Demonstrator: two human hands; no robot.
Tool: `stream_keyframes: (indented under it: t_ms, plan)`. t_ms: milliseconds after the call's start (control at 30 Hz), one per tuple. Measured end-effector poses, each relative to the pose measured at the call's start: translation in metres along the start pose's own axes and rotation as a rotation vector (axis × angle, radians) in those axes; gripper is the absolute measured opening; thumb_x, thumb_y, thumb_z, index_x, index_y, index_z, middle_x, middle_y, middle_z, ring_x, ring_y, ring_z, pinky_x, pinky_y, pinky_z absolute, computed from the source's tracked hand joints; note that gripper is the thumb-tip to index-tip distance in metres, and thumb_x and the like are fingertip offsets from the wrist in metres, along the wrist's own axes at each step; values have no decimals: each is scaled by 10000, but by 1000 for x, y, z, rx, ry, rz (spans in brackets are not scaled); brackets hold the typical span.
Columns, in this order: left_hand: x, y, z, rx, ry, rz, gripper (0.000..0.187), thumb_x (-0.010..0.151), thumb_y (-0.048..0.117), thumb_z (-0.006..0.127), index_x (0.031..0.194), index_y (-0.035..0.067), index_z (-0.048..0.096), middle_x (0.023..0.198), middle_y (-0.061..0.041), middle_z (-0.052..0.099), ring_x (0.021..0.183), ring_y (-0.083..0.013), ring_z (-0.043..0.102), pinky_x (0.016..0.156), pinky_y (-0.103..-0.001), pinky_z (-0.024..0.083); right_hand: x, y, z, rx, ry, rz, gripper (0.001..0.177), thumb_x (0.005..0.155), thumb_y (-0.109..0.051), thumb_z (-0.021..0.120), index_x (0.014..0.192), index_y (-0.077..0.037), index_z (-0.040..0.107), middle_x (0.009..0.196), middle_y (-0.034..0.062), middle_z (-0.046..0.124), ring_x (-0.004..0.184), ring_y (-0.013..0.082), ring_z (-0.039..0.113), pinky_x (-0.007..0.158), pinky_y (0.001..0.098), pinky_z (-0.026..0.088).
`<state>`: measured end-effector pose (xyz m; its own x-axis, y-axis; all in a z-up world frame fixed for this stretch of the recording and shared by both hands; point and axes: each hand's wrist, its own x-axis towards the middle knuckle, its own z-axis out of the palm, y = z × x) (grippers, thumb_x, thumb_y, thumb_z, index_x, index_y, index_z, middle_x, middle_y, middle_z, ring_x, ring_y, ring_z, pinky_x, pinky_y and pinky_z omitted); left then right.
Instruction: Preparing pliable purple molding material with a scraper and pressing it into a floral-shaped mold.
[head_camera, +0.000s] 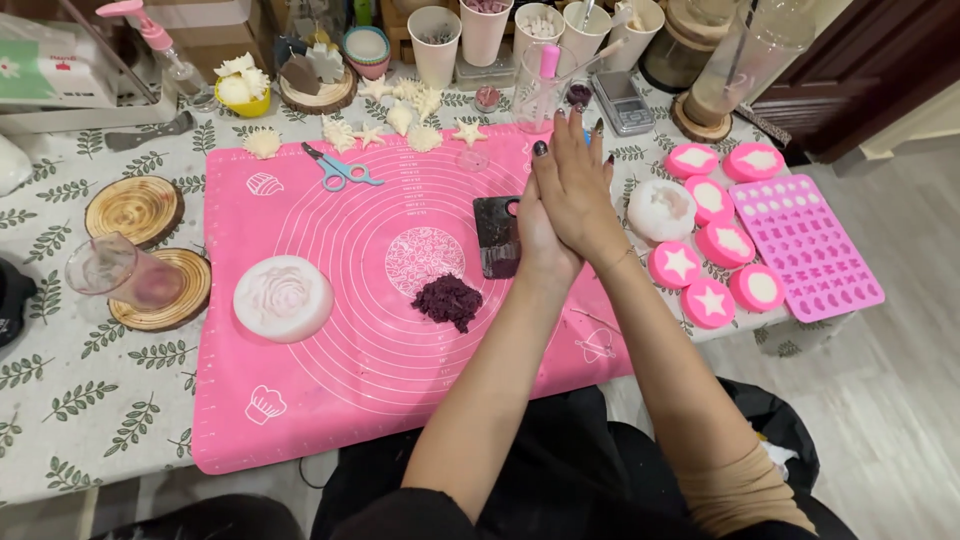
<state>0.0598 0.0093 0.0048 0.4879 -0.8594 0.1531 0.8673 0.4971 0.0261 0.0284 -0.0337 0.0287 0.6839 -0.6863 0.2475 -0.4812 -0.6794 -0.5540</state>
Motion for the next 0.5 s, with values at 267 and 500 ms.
stream_keyframes:
  t_ms: [267, 500]
  plan:
    - [-2, -2, -9, 10, 65, 17, 615, 1096, 420, 315, 1620, 100, 273, 1658, -129, 303, 1495, -331, 318, 1254, -443, 240, 15, 18, 11, 17, -48, -52, 677, 1066, -433, 387, 1630, -88, 240, 1721, 194, 119, 1559, 513, 42, 1224, 647, 62]
    - [-14, 29, -2, 25, -13, 33, 619, 1102, 411, 325, 1636, 105, 266, 1676, -100, 304, 1530, -266, 310, 1253, -407, 252, 13, 0, 22, -5, -93, -265, 629, 1097, -416, 348, 1651, -136, 249, 1746, 162, 110, 1596, 474, -2, 1250, 645, 5]
